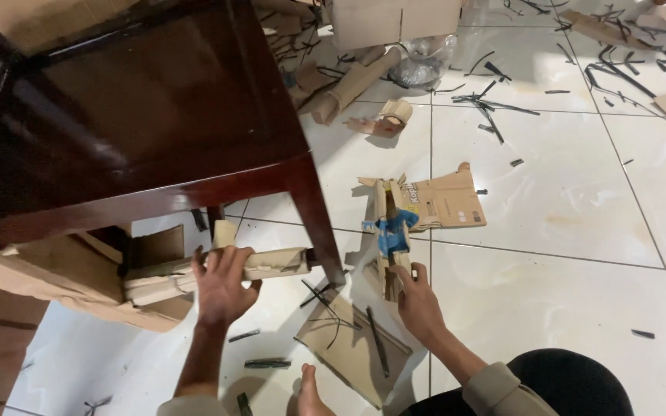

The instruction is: Wrapping the legs and frame of a wooden chair with cardboard and tape for protection.

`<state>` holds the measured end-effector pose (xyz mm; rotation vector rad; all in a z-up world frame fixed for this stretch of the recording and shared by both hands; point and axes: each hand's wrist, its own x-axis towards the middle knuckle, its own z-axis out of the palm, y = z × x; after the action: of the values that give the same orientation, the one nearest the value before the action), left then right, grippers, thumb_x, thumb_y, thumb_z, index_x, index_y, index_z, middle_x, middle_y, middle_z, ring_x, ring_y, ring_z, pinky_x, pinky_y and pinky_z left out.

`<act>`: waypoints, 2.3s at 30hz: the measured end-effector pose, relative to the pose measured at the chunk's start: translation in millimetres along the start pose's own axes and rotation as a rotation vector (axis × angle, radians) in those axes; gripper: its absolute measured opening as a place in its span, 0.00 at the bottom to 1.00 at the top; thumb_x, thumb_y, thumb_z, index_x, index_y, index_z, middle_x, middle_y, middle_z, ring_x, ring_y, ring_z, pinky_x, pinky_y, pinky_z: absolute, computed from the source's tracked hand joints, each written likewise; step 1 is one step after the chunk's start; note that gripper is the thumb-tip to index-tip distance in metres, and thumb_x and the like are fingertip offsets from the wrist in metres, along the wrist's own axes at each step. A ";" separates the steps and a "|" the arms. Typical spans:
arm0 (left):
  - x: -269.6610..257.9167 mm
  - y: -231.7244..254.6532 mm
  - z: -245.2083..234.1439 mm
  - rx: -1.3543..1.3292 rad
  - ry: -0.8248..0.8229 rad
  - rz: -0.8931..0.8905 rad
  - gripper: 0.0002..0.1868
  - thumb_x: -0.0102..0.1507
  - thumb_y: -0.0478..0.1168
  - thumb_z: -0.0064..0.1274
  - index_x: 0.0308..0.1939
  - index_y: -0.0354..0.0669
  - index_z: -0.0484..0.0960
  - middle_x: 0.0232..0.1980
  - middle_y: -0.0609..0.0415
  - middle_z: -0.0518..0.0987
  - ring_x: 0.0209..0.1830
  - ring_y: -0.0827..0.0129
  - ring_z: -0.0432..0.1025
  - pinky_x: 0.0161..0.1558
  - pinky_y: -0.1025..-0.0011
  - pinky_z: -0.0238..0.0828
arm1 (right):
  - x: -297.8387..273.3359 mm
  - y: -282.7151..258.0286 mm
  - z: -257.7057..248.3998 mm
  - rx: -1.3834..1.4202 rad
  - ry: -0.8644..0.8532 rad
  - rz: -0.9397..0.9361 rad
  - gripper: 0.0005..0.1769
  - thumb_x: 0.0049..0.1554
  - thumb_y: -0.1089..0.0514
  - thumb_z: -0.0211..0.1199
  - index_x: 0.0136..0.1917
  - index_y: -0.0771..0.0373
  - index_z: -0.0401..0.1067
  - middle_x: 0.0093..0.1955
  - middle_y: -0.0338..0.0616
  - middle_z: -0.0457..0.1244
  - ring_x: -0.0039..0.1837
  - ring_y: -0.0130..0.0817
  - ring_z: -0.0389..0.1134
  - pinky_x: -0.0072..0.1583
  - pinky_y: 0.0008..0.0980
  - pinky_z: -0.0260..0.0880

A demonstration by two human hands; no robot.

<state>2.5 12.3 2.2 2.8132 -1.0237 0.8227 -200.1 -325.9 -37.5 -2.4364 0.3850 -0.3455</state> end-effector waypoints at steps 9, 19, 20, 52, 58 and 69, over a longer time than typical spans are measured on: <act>-6.1 -6.3 -9.4 -0.050 0.163 -0.103 0.31 0.39 0.45 0.67 0.48 0.61 0.80 0.40 0.65 0.76 0.48 0.64 0.72 0.73 0.40 0.50 | 5.4 -29.5 -10.0 0.122 -0.038 0.149 0.35 0.57 0.76 0.49 0.71 0.45 0.57 0.71 0.62 0.48 0.66 0.74 0.63 0.56 0.66 0.76; -17.1 99.2 -68.1 -0.590 0.238 -0.410 0.39 0.51 0.40 0.68 0.66 0.40 0.74 0.66 0.37 0.71 0.68 0.37 0.63 0.69 0.33 0.47 | -12.3 -92.7 10.1 0.391 0.364 -0.085 0.42 0.54 0.76 0.43 0.81 0.63 0.48 0.68 0.64 0.48 0.73 0.75 0.51 0.71 0.67 0.56; -21.1 114.2 -62.1 -0.737 0.282 -0.519 0.28 0.55 0.40 0.69 0.57 0.37 0.81 0.56 0.36 0.77 0.60 0.38 0.71 0.66 0.39 0.60 | -17.5 -93.1 20.5 0.372 0.419 -0.144 0.41 0.54 0.74 0.43 0.81 0.67 0.48 0.69 0.62 0.46 0.75 0.72 0.49 0.72 0.65 0.53; -47.8 176.1 -68.9 -1.459 -0.603 -0.884 0.37 0.55 0.48 0.65 0.67 0.41 0.76 0.59 0.48 0.85 0.55 0.65 0.82 0.54 0.73 0.79 | -30.4 -77.6 28.1 1.473 -0.323 0.308 0.34 0.64 0.50 0.44 0.78 0.71 0.53 0.77 0.54 0.57 0.73 0.41 0.59 0.72 0.40 0.58; -37.2 161.4 -77.5 -1.508 -0.428 -0.931 0.34 0.52 0.40 0.68 0.63 0.39 0.78 0.55 0.46 0.86 0.51 0.64 0.82 0.53 0.71 0.80 | -11.6 -57.7 23.7 1.012 -0.137 0.068 0.17 0.61 0.63 0.59 0.62 0.64 0.63 0.50 0.40 0.59 0.51 0.27 0.57 0.56 0.28 0.59; -10.8 153.1 -45.4 -1.271 0.193 -0.704 0.25 0.61 0.34 0.64 0.62 0.42 0.77 0.49 0.46 0.78 0.51 0.51 0.75 0.53 0.51 0.75 | 61.1 -76.3 31.3 0.850 0.159 -0.059 0.16 0.68 0.50 0.54 0.59 0.60 0.54 0.55 0.48 0.57 0.59 0.39 0.62 0.65 0.50 0.63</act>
<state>-118.5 -91.6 14.2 1.6903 -0.2408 0.1805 -118.9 -272.9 -3.9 -1.5944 0.1741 -0.5893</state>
